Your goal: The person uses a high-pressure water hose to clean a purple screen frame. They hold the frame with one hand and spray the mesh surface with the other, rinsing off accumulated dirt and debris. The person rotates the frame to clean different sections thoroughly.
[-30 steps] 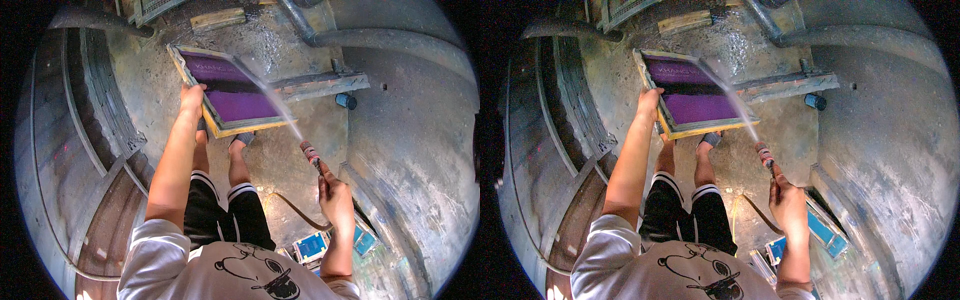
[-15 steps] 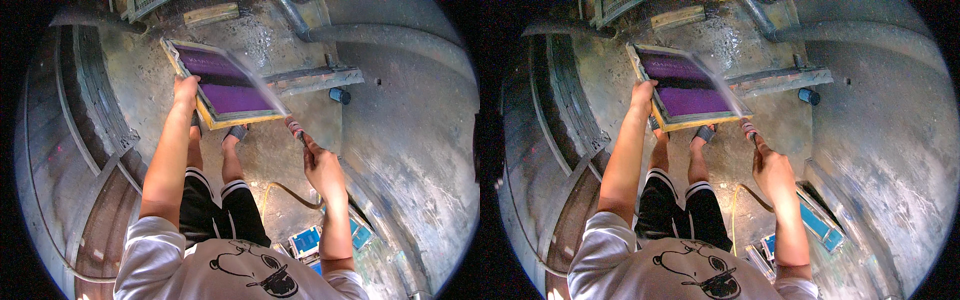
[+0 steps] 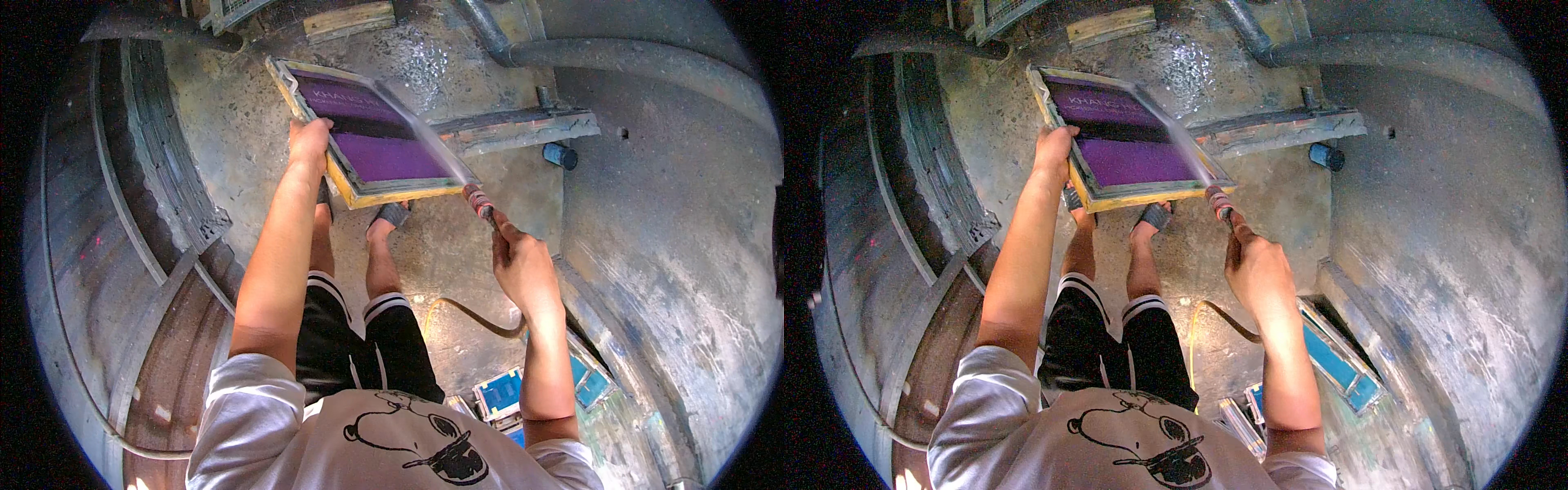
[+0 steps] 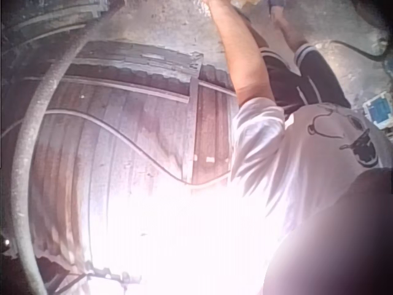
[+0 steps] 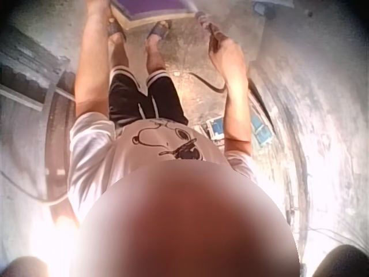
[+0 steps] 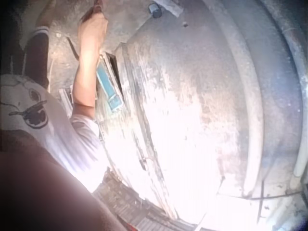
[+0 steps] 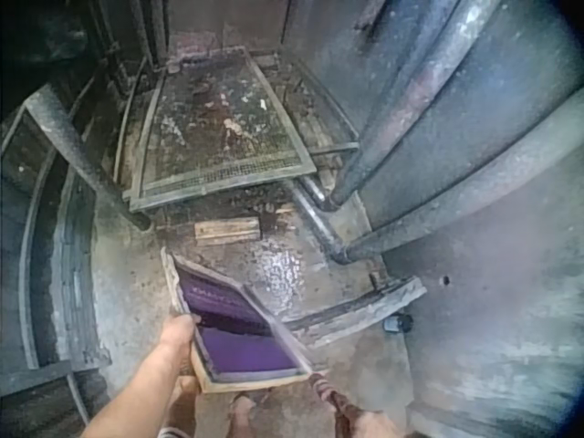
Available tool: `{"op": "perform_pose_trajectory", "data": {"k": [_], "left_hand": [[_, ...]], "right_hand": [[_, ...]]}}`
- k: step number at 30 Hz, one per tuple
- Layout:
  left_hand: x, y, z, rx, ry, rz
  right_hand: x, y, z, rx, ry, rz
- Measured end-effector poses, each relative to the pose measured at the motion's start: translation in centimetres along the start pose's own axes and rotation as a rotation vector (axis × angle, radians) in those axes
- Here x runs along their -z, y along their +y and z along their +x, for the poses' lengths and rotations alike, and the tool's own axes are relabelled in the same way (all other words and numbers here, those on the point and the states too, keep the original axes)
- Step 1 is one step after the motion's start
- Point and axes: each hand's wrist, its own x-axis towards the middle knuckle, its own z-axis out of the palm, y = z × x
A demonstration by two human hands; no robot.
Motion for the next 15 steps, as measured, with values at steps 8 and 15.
{"op": "perform_pose_trajectory", "data": {"k": [8,15], "left_hand": [[-0.3,-0.1,-0.1,-0.020,-0.011,-0.011],[0.0,0.3,0.1,-0.021,-0.006,0.003]], "right_hand": [[-0.4,-0.5,0.9,0.003,-0.003,-0.005],[-0.3,-1.0,1.2,-0.008,-0.024,-0.017]]}}
